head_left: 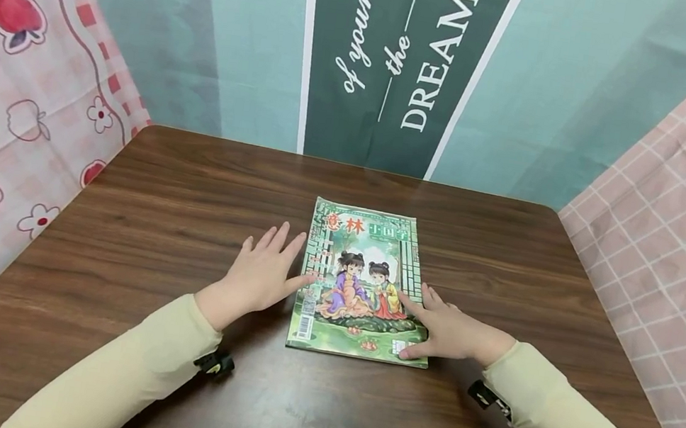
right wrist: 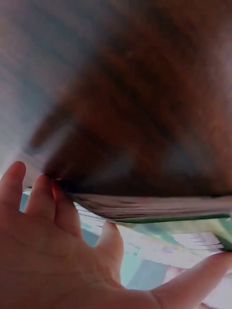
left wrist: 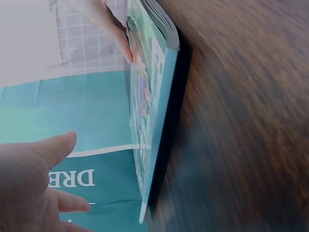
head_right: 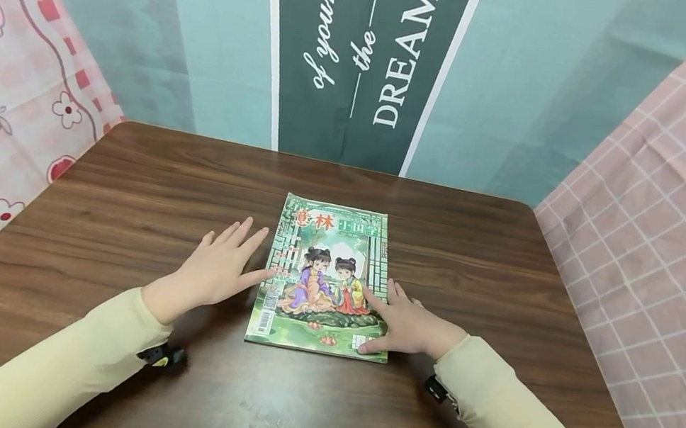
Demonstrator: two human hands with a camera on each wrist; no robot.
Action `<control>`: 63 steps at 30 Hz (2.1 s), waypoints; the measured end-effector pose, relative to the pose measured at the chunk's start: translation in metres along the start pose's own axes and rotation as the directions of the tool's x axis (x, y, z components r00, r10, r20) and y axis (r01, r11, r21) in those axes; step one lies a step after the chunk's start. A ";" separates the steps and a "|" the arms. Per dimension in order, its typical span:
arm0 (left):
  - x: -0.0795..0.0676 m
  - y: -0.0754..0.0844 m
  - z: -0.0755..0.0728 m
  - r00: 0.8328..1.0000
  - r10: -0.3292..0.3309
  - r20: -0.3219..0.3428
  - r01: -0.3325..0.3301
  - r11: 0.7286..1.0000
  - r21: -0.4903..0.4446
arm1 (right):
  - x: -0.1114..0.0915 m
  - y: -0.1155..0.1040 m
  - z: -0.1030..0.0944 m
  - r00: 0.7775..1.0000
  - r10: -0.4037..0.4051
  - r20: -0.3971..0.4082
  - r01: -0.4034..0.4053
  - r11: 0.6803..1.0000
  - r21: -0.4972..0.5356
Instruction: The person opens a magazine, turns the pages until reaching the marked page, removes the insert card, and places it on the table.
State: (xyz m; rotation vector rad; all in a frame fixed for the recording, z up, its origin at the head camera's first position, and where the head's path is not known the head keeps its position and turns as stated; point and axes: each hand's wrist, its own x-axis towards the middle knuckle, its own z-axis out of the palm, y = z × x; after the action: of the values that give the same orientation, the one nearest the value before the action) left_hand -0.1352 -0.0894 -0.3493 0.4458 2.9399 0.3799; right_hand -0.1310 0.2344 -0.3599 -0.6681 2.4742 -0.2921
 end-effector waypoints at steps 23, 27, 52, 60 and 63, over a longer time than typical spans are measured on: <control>-0.011 0.010 -0.004 0.997 0.082 0.016 -0.081 0.996 -0.038 | -0.001 0.014 0.001 0.992 -0.108 -0.063 0.092 0.972 -0.215; -0.011 0.014 -0.005 0.993 0.114 0.005 -0.114 0.993 -0.042 | 0.001 0.015 -0.004 0.990 -0.118 -0.073 0.107 0.985 -0.132; 0.018 0.100 0.011 0.748 0.566 -0.347 -0.459 0.819 0.345 | 0.017 0.013 -0.031 0.939 -0.231 -0.256 0.301 0.910 0.285; 0.008 0.074 -0.003 0.853 0.267 -0.448 -0.391 0.896 -0.210 | -0.004 0.026 -0.027 0.959 -0.049 -0.277 0.140 0.938 0.316; 0.001 0.056 -0.013 0.884 0.119 -0.453 -0.344 0.820 -0.457 | -0.010 0.030 -0.016 0.985 -0.099 -0.143 0.126 0.973 0.194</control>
State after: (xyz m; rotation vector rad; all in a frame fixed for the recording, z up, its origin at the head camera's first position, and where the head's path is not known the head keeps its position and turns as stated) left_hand -0.1228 -0.0406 -0.3223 0.7241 2.9540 1.4356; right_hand -0.1448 0.2655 -0.3525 -0.7237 2.4900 -0.6418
